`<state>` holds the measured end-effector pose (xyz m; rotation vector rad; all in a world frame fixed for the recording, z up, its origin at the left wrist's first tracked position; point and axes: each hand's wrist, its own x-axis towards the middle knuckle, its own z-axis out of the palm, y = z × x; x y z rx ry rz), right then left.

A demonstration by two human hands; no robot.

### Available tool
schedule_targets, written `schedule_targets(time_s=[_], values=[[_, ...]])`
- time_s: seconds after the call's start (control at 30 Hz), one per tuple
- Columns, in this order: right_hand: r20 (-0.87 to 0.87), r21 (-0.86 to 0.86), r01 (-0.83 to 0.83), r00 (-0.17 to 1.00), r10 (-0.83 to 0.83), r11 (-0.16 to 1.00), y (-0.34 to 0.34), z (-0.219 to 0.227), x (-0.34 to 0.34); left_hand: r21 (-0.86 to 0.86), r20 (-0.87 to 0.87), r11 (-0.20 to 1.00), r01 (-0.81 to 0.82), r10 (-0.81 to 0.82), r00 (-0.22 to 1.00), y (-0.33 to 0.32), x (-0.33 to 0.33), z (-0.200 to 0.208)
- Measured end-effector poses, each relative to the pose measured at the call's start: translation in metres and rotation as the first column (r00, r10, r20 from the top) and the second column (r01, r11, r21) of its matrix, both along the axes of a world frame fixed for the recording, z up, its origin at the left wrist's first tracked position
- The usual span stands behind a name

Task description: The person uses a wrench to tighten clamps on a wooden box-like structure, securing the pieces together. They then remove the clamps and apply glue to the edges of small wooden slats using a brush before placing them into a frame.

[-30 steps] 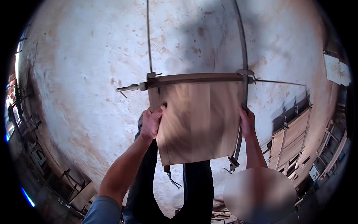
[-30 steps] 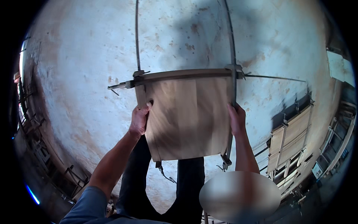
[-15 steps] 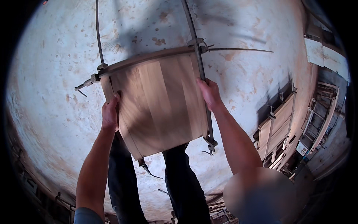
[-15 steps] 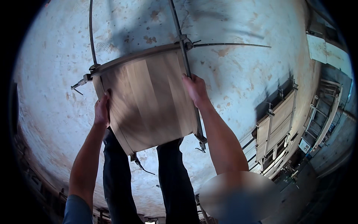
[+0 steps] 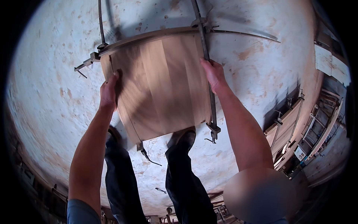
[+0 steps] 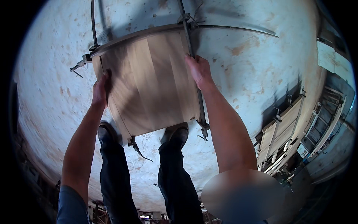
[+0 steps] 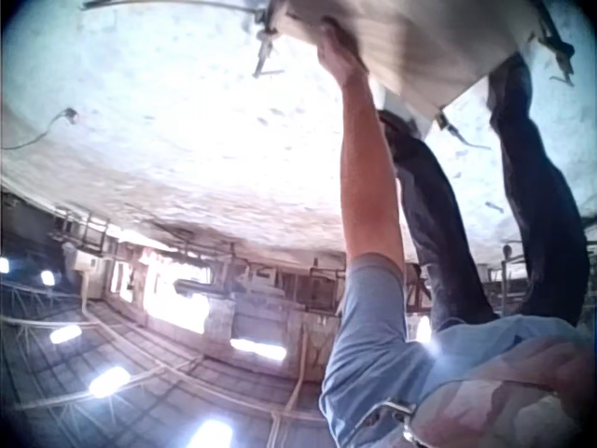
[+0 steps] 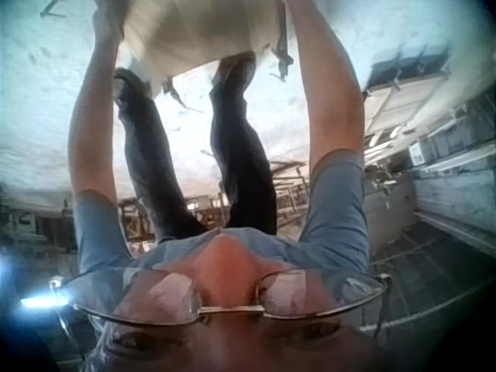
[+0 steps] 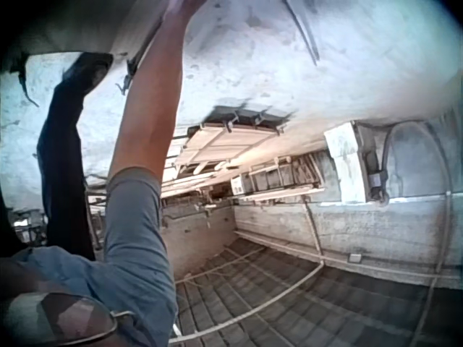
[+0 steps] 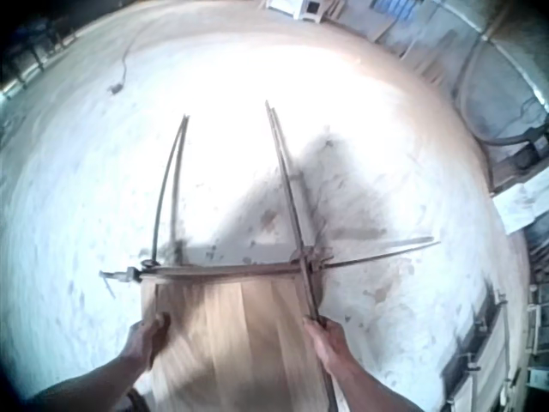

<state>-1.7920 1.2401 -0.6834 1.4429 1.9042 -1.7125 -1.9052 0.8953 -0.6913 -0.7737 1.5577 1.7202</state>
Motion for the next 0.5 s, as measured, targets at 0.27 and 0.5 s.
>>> schedule_targets(time_s=[0.27,0.5], values=[[0.065,0.067,-0.075,0.995,0.07,0.995,-0.005,0.006,-0.018,0.008,-0.018,0.998,0.06,-0.06,0.998,-0.002,-0.011,-0.011],[0.176,-0.018,-0.205,0.963,0.205,0.979,-0.003,0.017,-0.022,-0.31,-0.104,0.91,0.275,-0.32,0.942,-0.013,-0.015,-0.016]])
